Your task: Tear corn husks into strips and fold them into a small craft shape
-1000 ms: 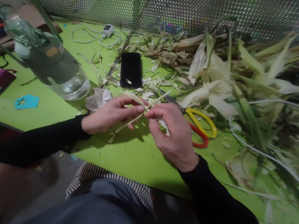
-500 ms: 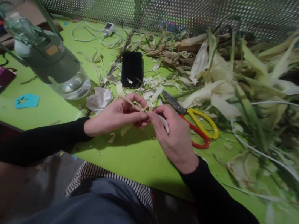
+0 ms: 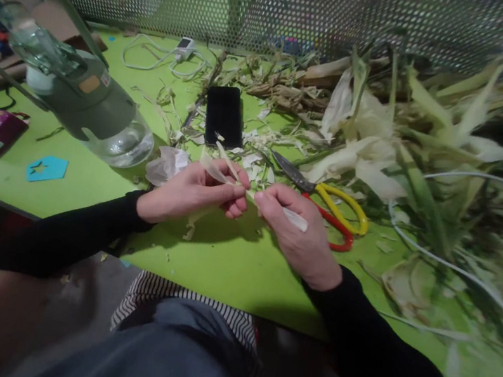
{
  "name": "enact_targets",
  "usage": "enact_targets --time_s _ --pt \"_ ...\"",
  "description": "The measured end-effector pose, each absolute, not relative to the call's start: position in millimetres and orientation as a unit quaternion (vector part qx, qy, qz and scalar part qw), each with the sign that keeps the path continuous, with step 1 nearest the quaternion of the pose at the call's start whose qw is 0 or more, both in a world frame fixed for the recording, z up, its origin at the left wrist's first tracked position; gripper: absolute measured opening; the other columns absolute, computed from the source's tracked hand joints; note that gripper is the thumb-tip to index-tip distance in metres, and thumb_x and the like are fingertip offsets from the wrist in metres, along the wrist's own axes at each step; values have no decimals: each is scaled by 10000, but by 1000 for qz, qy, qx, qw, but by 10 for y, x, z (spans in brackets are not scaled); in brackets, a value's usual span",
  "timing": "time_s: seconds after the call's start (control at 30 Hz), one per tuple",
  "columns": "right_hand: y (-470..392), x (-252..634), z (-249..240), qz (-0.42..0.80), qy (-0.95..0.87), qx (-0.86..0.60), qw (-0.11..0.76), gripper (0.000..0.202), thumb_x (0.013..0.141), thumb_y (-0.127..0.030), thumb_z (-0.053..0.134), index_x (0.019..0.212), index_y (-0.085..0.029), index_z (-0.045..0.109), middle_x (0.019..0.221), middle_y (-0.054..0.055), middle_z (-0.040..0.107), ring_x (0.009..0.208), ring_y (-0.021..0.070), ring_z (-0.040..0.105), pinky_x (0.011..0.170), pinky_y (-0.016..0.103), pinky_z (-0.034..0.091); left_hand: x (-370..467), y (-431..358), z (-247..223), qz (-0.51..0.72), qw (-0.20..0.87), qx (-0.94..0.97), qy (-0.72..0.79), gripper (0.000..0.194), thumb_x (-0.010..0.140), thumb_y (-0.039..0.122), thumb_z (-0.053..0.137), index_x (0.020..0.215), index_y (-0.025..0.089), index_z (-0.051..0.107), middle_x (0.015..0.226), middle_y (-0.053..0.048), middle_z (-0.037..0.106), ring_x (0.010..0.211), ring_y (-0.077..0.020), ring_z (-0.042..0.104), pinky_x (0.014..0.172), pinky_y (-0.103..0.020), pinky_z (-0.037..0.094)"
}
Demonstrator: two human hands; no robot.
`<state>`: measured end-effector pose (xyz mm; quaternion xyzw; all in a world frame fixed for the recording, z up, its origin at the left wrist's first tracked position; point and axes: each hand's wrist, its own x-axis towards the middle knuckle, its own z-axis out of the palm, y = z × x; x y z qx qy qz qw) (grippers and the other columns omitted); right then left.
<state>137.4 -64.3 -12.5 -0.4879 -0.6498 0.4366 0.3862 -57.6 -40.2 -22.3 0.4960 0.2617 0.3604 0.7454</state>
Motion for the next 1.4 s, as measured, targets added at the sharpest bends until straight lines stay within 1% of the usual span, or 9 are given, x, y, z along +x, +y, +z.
enact_targets --time_s 0.1,0.2,0.33,0.5,0.6,0.77,1.0,1.27,1.4 --pt "-596 1362 -200 454 -623 -494 401 442 917 -605 633 704 -224 563 592 -30 475 508 109 396 456 272 299 -575 -360 -260 367 758 471 265 252 903 311 715 1021 111 616 891 -79 749 848 -137 730 861 -299 580" --pt "-525 1393 -230 387 -630 -495 457 362 884 -592 688 858 -235 632 710 -8 575 605 136 496 531 284 389 -580 -342 -252 369 764 457 268 256 938 303 662 1089 97 649 949 -109 768 877 -138 730 884 -302 581" --pt "-506 1447 -159 318 -665 -497 458 418 949 -652 542 871 -254 644 799 34 642 687 181 567 593 327 425 -587 -363 -211 342 740 500 293 254 961 315 625 1082 92 643 942 -113 774 839 -133 730 839 -293 584" --pt "-598 1373 -114 276 -759 -498 315 468 1002 -621 451 759 -238 566 633 10 588 547 154 505 521 311 356 -517 -439 -219 340 663 578 334 160 982 255 554 1095 143 533 836 -27 730 645 -77 663 594 -192 500" --pt "-632 1310 -180 281 -732 -518 342 402 1022 -570 450 789 -249 518 630 2 592 537 151 524 509 304 373 -460 -482 -234 336 597 635 357 109 984 264 540 993 164 497 782 6 682 568 -60 582 563 -205 450" --pt "-646 1282 -256 269 -704 -531 387 333 1007 -521 515 810 -252 518 579 -39 451 489 130 416 470 293 324 -428 -519 -243 394 487 685 372 109 983 254 539 915 184 492 772 7 591 716 -99 547 693 -251 450" --pt "-726 1232 -168 332 -655 -494 465 297 950 -492 631 827 -239 537 545 -73 363 445 91 262 428 284 205 -373 -578 -262 446 518 643 345 84 1000 245 529 936 202 497 723 36 442 653 -102 410 624 -255 379" --pt "-692 1250 -149 358 -634 -485 485 355 915 -531 676 759 -248 529 553 -52 407 460 106 339 426 294 237 -372 -613 -226 437 567 623 317 172 1007 343 547 929 204 481 647 74 358 542 -71 306 513 -228 294" --pt "-753 1249 -147 343 -648 -496 466 322 942 -517 638 797 -253 523 545 -62 371 446 106 302 433 299 227 -404 -592 -215 411 604 609 309 228 992 421 567 942 220 472 580 97 305 490 -73 281 479 -229 264"
